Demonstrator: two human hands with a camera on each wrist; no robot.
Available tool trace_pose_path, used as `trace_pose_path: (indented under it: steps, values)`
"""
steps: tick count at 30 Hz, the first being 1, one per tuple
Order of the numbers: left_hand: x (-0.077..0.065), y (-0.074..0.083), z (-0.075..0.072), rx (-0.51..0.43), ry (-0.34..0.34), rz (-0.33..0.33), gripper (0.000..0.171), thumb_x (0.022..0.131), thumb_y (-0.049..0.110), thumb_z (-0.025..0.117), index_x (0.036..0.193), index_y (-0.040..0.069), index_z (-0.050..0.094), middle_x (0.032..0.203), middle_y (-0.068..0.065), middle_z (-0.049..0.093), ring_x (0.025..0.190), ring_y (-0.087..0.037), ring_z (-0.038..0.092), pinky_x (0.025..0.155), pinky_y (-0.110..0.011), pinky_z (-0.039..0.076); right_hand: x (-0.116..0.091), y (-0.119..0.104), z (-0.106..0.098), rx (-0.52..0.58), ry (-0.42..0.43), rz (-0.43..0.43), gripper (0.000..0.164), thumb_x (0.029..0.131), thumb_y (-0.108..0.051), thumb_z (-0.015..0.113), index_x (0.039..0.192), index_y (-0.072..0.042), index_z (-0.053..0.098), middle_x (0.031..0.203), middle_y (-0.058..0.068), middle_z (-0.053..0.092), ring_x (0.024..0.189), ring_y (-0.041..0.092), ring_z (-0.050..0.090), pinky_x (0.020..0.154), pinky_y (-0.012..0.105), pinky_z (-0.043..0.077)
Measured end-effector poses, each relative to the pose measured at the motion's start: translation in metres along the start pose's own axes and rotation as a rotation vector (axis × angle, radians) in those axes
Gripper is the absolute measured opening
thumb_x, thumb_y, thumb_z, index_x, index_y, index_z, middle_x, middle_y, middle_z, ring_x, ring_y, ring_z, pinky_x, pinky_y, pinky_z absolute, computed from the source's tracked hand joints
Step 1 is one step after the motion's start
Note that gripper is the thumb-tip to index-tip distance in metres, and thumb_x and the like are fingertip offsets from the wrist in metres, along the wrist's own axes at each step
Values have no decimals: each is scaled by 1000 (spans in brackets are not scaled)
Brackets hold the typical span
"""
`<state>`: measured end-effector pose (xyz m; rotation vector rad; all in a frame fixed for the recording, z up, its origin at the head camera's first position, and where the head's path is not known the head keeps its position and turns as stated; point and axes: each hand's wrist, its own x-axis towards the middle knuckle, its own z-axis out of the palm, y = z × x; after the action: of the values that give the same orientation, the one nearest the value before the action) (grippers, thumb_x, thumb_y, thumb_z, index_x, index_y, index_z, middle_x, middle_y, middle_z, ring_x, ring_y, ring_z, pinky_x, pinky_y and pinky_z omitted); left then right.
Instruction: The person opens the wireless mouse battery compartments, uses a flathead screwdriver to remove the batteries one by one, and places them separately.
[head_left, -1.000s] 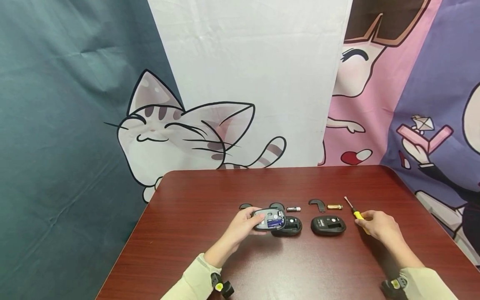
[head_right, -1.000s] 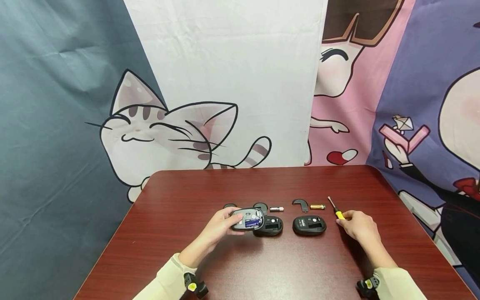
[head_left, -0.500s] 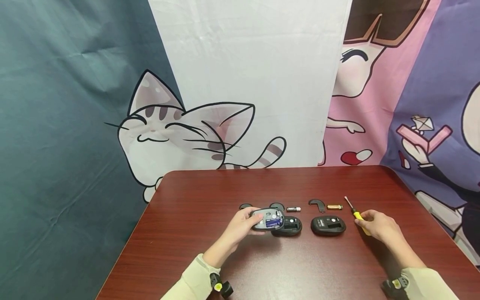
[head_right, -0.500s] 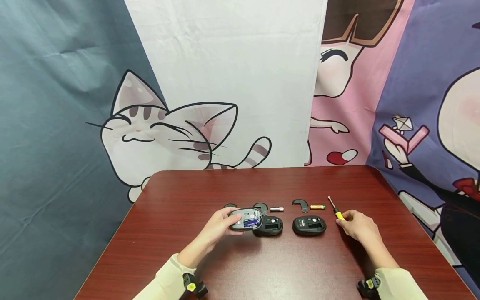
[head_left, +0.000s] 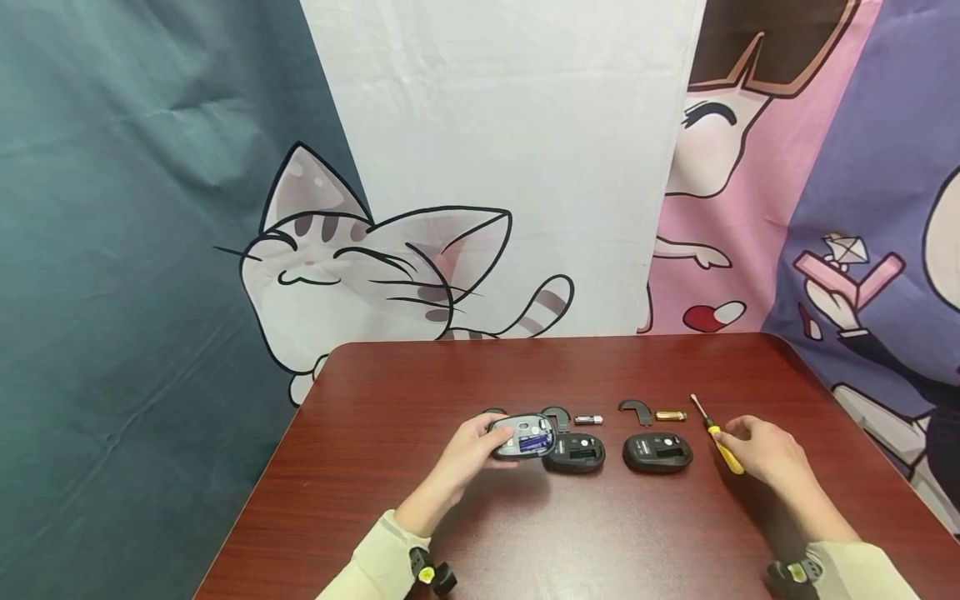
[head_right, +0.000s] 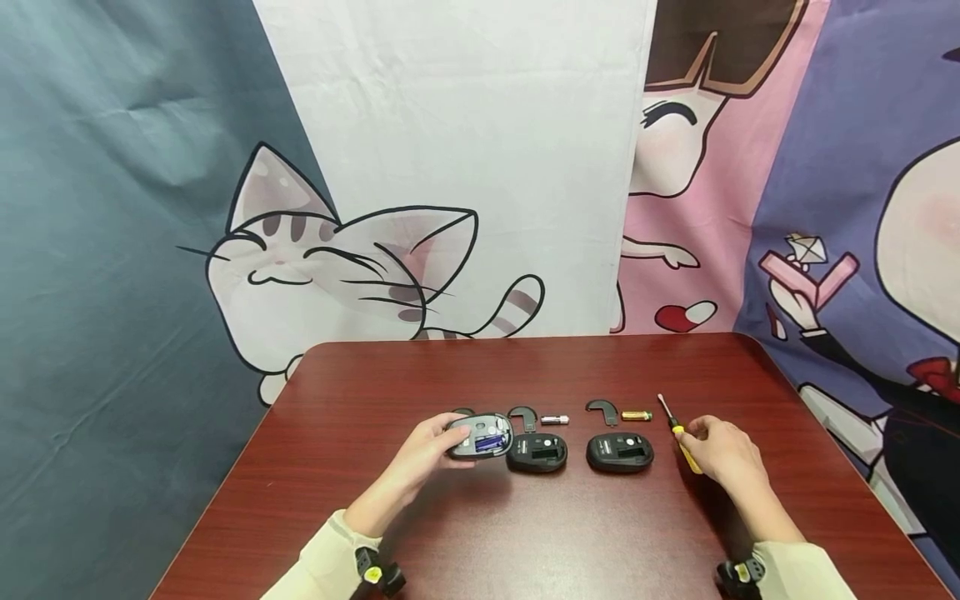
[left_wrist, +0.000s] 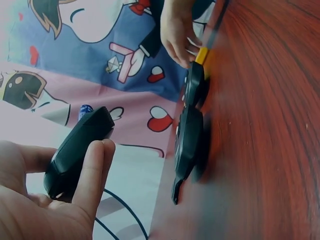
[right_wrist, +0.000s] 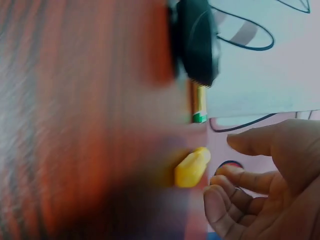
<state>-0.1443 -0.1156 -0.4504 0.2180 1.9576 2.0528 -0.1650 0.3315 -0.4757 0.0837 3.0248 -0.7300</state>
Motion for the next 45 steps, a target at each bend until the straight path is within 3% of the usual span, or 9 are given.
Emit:
trace_pose_path:
  steps: [6,10,19,25,35,41,45]
  values:
    - [-4,3,-5,15,-9,-7,38,102,15,58,128,-13,52,109,-20,70,88,-24,74,83,-43,65,-7,-18,0,52,102,-113,39,96,-30,68,116,3,66,114,32,64,105,52,58,81,66,51]
    - [-5,3,-9,27,-18,-12,40,102,16,58,129,-13,51,111,-22,69,89,-24,73,84,-45,65,-15,-35,2,104,152,-175,37,96,-31,69,117,-1,68,116,28,64,106,46,59,83,62,52]
    - [-9,1,-18,47,-38,-20,41,102,18,59,130,-12,53,112,-22,69,92,-24,73,87,-52,63,-26,-74,2,178,227,-284,29,94,-31,73,115,-11,72,117,16,68,94,27,65,70,30,54]
    - [-11,0,-22,55,-42,-28,43,102,19,59,132,-11,52,115,-22,68,93,-24,73,88,-55,61,-30,-98,9,236,228,-351,25,91,-25,77,113,-16,72,102,2,70,83,2,63,76,16,54]
    - [-13,-3,-27,41,-34,-42,44,103,18,58,134,-11,51,116,-22,67,94,-24,72,82,-43,66,-36,-136,24,339,185,-477,28,88,-13,80,114,-12,72,102,1,70,87,7,63,74,26,61]
    - [-13,-4,-30,15,-22,-45,41,103,17,58,131,-12,52,114,-21,68,92,-26,73,87,-51,63,-37,-158,34,385,115,-505,26,89,-14,78,114,-17,71,101,-2,67,83,7,63,70,25,59]
    - [-13,-5,-31,1,-17,-44,40,103,16,57,130,-14,52,113,-21,68,91,-27,74,89,-54,61,-36,-171,43,401,115,-561,26,89,-13,78,114,-16,72,98,-5,65,84,5,62,72,26,60]
